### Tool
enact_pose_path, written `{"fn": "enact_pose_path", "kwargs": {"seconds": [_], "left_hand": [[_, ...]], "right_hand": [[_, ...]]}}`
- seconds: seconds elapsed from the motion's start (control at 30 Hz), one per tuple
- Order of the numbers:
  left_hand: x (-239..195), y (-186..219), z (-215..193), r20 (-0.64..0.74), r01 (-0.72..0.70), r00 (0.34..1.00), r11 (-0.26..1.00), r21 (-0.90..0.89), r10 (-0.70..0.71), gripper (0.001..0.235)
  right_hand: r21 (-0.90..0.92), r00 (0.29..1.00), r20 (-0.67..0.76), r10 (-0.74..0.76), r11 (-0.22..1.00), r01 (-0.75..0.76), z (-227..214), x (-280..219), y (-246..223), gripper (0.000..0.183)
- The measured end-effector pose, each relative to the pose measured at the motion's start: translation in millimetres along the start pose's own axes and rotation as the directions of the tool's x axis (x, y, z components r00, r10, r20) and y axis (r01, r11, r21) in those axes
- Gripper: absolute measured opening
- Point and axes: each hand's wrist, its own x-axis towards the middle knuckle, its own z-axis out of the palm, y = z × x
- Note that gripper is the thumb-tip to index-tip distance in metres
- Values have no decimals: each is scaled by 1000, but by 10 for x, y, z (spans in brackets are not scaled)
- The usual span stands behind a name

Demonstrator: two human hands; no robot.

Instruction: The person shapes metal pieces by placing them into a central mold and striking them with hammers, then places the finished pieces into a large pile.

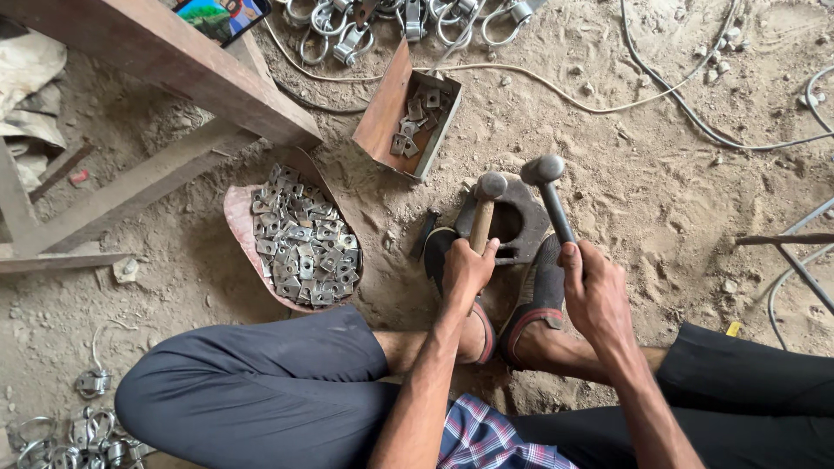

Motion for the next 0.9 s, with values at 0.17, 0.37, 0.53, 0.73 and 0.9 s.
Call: {"fn": "enact_pose_path", "kwargs": {"seconds": [0.17, 0.37, 0.53, 0.73, 0.9], "left_hand": [[-19, 7, -12, 41, 81, 996, 996, -39, -80, 62], [11, -65, 77, -6, 6, 1000, 998, -64, -6, 61], [71, -182, 164, -54, -69, 996, 998, 12, 70, 59], [57, -154, 161, 31, 32, 999, 999, -34, -31, 59], [83, -197, 170, -13, -38, 999, 999, -10, 38, 57]], "right_hand": [[38, 966, -140, -217, 974, 224, -211, -164, -466, 44], [-38, 996, 48, -74, 996, 76, 87, -69, -544, 38], [-30, 996, 94, 0, 1000, 3, 334, -88, -334, 40], [23, 995, 97, 22, 999, -24, 318, -37, -180, 45], [39, 993, 120, 24, 999, -29, 226, -23, -13, 47]]}}
